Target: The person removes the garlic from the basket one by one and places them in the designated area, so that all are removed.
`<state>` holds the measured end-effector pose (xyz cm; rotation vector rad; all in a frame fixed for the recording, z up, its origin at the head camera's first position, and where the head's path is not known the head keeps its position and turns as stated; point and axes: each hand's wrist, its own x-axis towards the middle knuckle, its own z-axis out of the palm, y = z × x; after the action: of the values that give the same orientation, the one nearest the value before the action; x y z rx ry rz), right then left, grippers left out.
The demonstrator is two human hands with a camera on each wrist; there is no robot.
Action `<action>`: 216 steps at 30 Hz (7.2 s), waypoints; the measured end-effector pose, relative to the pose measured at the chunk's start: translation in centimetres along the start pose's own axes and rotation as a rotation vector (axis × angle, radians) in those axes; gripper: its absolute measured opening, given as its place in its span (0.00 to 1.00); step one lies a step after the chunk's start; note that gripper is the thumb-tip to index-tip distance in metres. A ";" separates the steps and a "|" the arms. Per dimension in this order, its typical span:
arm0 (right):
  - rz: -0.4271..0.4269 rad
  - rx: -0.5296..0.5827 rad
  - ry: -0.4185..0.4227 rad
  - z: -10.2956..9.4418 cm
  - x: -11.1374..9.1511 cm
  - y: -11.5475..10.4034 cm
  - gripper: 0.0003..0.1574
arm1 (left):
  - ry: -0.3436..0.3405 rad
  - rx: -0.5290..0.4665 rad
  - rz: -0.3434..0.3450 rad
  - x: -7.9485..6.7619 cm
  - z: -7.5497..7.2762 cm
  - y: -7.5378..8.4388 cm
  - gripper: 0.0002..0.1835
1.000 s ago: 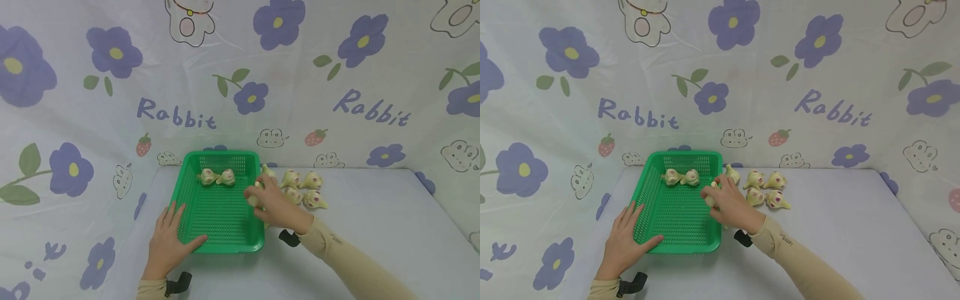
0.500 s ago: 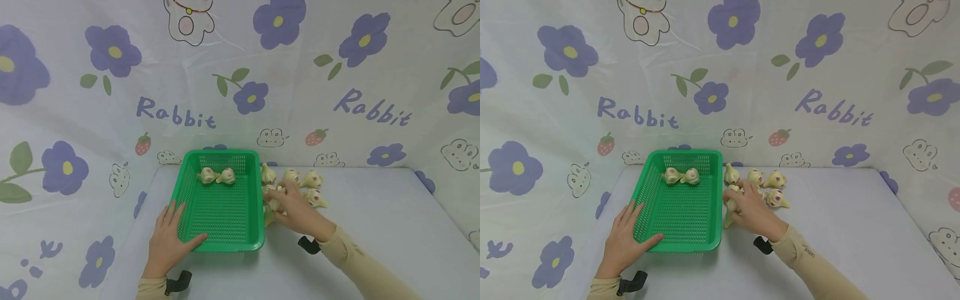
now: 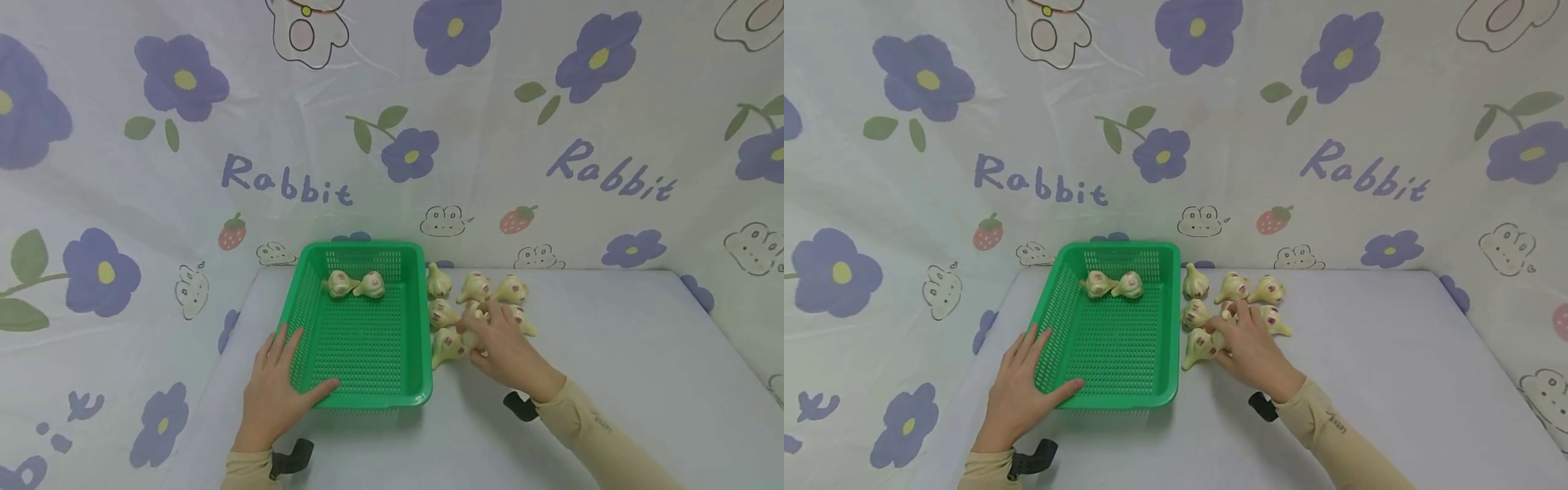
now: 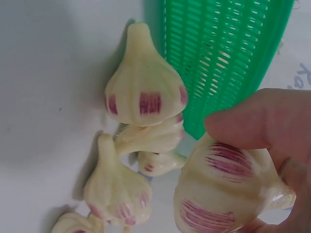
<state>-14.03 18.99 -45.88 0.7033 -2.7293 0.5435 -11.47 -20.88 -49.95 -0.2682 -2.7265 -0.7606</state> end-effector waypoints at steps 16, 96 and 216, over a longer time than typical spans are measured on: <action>0.019 -0.025 0.021 2.4 -0.8 1.9 0.24 | 0.000 0.005 -0.006 0.0 0.0 0.1 0.60; 0.064 0.054 0.025 -1.4 2.3 0.5 0.27 | 0.019 -0.001 -0.003 -0.2 0.1 -0.2 0.59; 0.152 -0.072 -0.359 11.5 21.3 -5.9 0.42 | -0.003 0.006 0.003 -0.3 -0.3 -0.4 0.58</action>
<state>-30.93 0.66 -47.08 0.6311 -3.1388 0.3778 -11.19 -21.37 -50.00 -0.2718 -2.7301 -0.7514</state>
